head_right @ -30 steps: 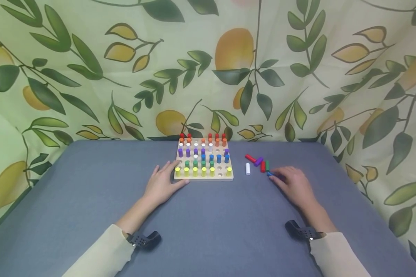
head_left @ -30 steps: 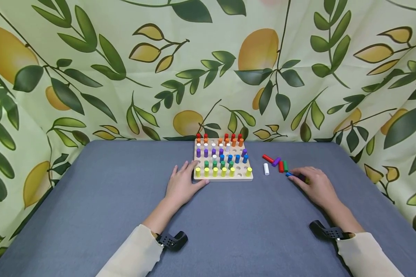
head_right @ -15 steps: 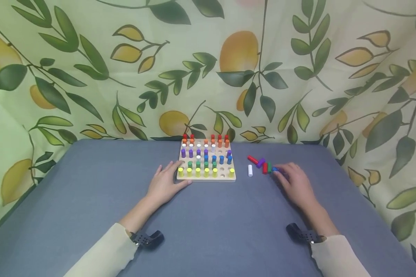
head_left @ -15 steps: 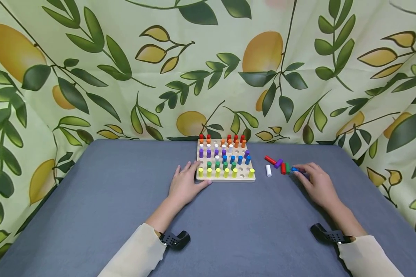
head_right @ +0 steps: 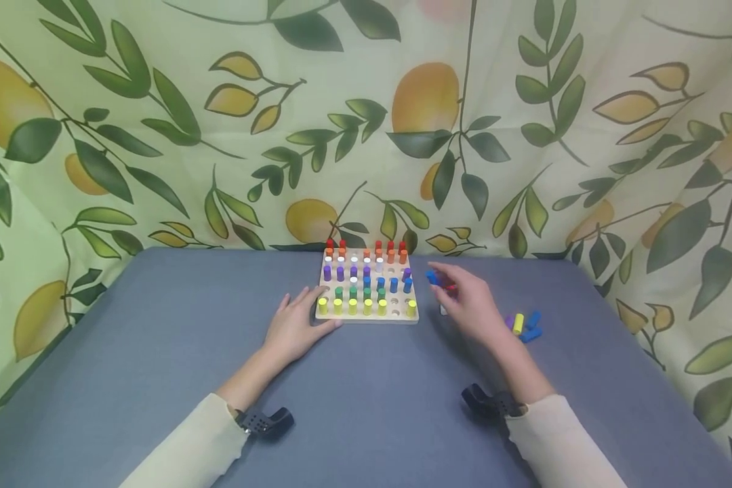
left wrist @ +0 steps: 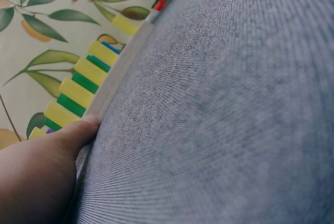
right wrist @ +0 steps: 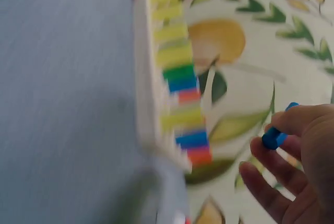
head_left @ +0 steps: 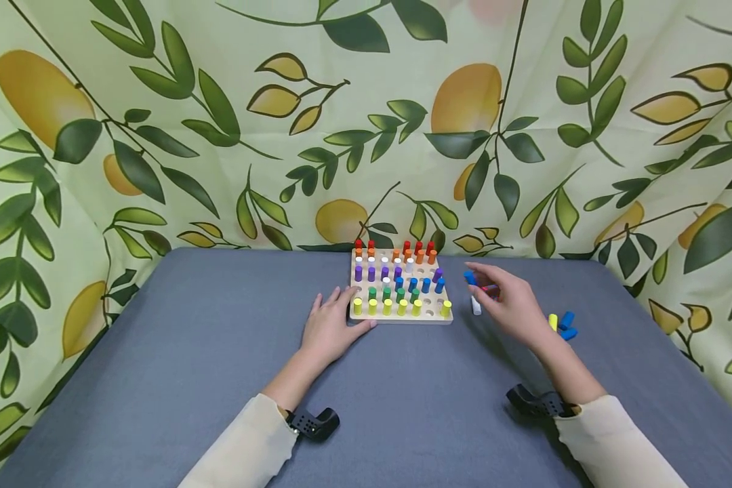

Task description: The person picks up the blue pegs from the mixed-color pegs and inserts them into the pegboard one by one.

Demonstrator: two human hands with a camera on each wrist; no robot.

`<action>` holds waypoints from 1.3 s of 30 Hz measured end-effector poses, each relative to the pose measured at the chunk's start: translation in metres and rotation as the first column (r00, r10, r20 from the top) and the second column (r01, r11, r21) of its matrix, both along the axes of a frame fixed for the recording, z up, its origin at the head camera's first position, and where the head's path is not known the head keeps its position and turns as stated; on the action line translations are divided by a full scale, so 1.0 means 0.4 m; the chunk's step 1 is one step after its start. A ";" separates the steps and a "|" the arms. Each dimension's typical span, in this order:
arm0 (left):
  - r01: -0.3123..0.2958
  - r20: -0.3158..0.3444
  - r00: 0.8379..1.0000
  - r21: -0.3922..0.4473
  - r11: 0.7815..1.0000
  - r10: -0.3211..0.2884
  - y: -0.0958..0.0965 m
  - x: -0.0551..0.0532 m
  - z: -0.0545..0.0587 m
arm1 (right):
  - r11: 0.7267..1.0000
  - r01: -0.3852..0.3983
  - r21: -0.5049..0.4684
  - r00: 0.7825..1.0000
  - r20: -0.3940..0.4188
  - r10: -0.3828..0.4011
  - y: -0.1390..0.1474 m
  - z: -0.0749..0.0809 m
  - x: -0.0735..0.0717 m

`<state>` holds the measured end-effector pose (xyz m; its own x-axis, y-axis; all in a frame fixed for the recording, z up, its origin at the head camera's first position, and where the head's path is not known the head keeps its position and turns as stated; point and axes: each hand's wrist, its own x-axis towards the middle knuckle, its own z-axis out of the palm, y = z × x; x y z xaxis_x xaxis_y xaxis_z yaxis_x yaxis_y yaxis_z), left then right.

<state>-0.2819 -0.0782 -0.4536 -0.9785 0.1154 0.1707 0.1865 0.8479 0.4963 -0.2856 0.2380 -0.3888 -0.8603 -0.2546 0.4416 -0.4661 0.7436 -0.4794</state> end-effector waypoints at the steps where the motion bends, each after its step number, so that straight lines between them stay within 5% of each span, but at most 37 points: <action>1: -0.001 0.001 1.000 0.000 1.000 0.001 -0.002 0.001 -0.001 | 1.000 -0.007 -0.017 1.000 0.023 0.007 -0.023 0.005 -0.007; 10: -0.010 0.005 1.000 0.002 1.000 0.010 -0.007 0.005 -0.001 | 0.985 -0.076 -0.153 0.977 0.187 0.105 -0.220 0.019 -0.068; 19: 0.006 -0.025 1.000 -0.016 1.000 -0.007 0.000 0.002 -0.002 | 0.951 -0.086 -0.298 0.956 0.243 0.162 -0.299 -0.004 -0.112; 39: 0.007 -0.023 1.000 -0.019 1.000 -0.008 -0.003 0.000 -0.003 | 0.984 -0.111 -0.143 0.956 0.253 0.145 -0.361 -0.021 -0.150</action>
